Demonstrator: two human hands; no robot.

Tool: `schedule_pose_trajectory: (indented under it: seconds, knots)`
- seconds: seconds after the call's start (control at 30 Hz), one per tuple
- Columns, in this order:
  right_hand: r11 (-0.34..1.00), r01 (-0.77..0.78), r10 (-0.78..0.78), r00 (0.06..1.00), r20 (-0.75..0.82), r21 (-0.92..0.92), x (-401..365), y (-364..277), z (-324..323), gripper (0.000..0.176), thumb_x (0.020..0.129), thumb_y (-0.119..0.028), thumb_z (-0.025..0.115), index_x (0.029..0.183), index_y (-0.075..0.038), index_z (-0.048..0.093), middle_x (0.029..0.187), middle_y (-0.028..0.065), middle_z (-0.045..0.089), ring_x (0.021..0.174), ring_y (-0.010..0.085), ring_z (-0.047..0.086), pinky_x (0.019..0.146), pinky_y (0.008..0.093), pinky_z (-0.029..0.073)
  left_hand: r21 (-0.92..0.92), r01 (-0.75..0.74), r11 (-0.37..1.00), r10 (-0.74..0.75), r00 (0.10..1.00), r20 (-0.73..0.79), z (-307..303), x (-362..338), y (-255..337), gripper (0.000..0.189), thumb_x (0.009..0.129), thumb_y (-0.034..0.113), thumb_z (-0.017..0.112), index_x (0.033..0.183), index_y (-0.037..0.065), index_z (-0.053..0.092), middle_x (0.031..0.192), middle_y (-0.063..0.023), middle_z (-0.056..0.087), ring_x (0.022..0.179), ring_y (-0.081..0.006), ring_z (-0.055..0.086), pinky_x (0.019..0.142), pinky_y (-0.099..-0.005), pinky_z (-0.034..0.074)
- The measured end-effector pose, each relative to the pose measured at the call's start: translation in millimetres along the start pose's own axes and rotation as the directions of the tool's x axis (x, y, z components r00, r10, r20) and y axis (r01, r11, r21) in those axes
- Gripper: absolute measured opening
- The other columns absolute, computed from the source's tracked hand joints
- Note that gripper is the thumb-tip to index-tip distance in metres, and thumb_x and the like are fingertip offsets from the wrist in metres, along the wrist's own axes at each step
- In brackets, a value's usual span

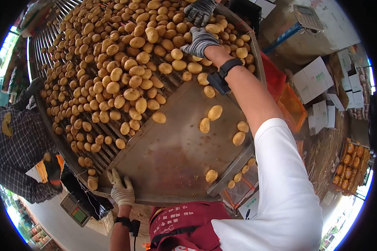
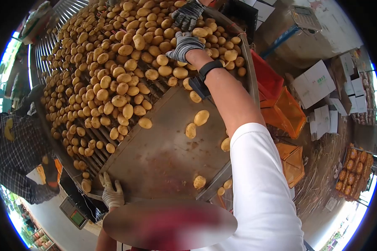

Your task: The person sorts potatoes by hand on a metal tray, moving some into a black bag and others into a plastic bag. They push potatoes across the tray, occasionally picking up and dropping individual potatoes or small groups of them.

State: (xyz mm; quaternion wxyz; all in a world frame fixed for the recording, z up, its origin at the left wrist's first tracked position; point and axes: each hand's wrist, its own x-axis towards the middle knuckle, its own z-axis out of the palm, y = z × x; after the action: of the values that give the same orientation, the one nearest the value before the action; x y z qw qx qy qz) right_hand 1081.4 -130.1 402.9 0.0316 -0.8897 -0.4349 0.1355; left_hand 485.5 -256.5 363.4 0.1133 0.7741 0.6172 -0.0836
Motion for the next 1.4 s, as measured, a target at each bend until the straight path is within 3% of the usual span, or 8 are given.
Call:
schedule_pose_trajectory:
  seconds: [0.1, 0.33, 0.87, 0.97, 1.07, 1.2, 1.27, 1.4]
  knots:
    - [0.996, -0.062, 0.055, 0.991, 0.122, 0.057, -10, -5, 3, 0.093, 0.088, -0.054, 0.065, 0.160, -0.018, 0.019, 0.166, 0.0093, 0.021, 0.150, 0.0352, 0.029, 0.120, 0.0598, 0.026, 0.024, -0.048, 0.999, 0.049, 0.997, -0.052, -1, 0, 2, 0.071, 0.095, 0.029, 0.058, 0.157, 0.013, 0.028, 0.162, -0.0225, 0.027, 0.115, -0.0403, 0.064, 0.093, -0.0446, 0.053]
    - [0.996, -0.084, 0.075, 0.963, 0.261, 0.024, -48, -6, -5, 0.082, 0.088, -0.047, 0.069, 0.155, -0.016, 0.033, 0.161, 0.0146, 0.032, 0.146, 0.0372, 0.034, 0.117, 0.0524, 0.035, -0.008, -0.048, 0.999, 0.047, 0.998, -0.048, -1, -2, -1, 0.070, 0.096, 0.028, 0.057, 0.158, 0.015, 0.028, 0.162, -0.0209, 0.026, 0.117, -0.0399, 0.063, 0.095, -0.0436, 0.052]
    - [0.849, 0.080, -0.035, 0.995, -0.096, 0.522, -195, 6, 58, 0.063, 0.082, -0.036, 0.074, 0.139, -0.018, 0.054, 0.146, 0.0153, 0.048, 0.134, 0.0400, 0.046, 0.112, 0.0521, 0.038, -0.007, -0.045, 0.999, 0.045, 0.999, -0.030, 1, -3, -1, 0.068, 0.098, 0.028, 0.053, 0.158, 0.014, 0.025, 0.162, -0.0210, 0.028, 0.134, -0.0383, 0.050, 0.106, -0.0434, 0.044]
    - [0.979, 0.147, -0.137, 0.988, -0.078, 0.144, -233, -4, 80, 0.059, 0.084, -0.041, 0.070, 0.137, -0.018, 0.057, 0.150, 0.0140, 0.046, 0.140, 0.0404, 0.037, 0.112, 0.0573, 0.035, 0.014, -0.063, 0.998, 0.064, 0.997, -0.043, 3, -2, -3, 0.068, 0.098, 0.028, 0.053, 0.159, 0.014, 0.024, 0.162, -0.0216, 0.027, 0.136, -0.0381, 0.047, 0.106, -0.0428, 0.044]
    - [0.854, 0.237, -0.194, 0.971, -0.140, 0.462, -257, -14, 110, 0.056, 0.085, -0.043, 0.067, 0.134, -0.017, 0.060, 0.151, 0.0146, 0.045, 0.141, 0.0411, 0.036, 0.113, 0.0592, 0.032, 0.021, -0.094, 0.995, 0.095, 0.993, -0.075, 10, 0, -11, 0.068, 0.098, 0.028, 0.053, 0.159, 0.014, 0.024, 0.162, -0.0216, 0.027, 0.138, -0.0379, 0.045, 0.107, -0.0422, 0.044]
    - [0.858, 0.203, -0.184, 0.979, -0.086, 0.472, -319, -48, 113, 0.053, 0.083, -0.038, 0.070, 0.130, -0.014, 0.063, 0.151, 0.0152, 0.044, 0.141, 0.0406, 0.035, 0.114, 0.0555, 0.032, 0.008, -0.062, 0.998, 0.062, 0.997, -0.037, 7, 0, -8, 0.069, 0.098, 0.029, 0.053, 0.159, 0.015, 0.023, 0.162, -0.0212, 0.027, 0.138, -0.0374, 0.045, 0.107, -0.0421, 0.044]
    - [0.805, 0.486, -0.431, 0.873, -0.227, 0.340, -341, -58, 127, 0.054, 0.081, -0.033, 0.074, 0.129, -0.011, 0.063, 0.149, 0.0165, 0.045, 0.138, 0.0399, 0.040, 0.112, 0.0505, 0.038, 0.006, -0.051, 0.999, 0.051, 0.998, -0.038, -2, -2, 1, 0.070, 0.098, 0.029, 0.053, 0.159, 0.016, 0.023, 0.161, -0.0213, 0.028, 0.137, -0.0377, 0.046, 0.107, -0.0424, 0.044]
    - [0.706, 0.575, -0.427, 0.811, -0.400, 0.414, -314, -37, 91, 0.050, 0.081, -0.027, 0.075, 0.126, -0.008, 0.063, 0.142, 0.0177, 0.050, 0.128, 0.0387, 0.051, 0.104, 0.0480, 0.047, -0.005, 0.011, 1.000, -0.011, 0.999, 0.045, -7, -3, 4, 0.069, 0.098, 0.029, 0.052, 0.159, 0.016, 0.022, 0.159, -0.0212, 0.033, 0.126, -0.0401, 0.055, 0.100, -0.0447, 0.048]
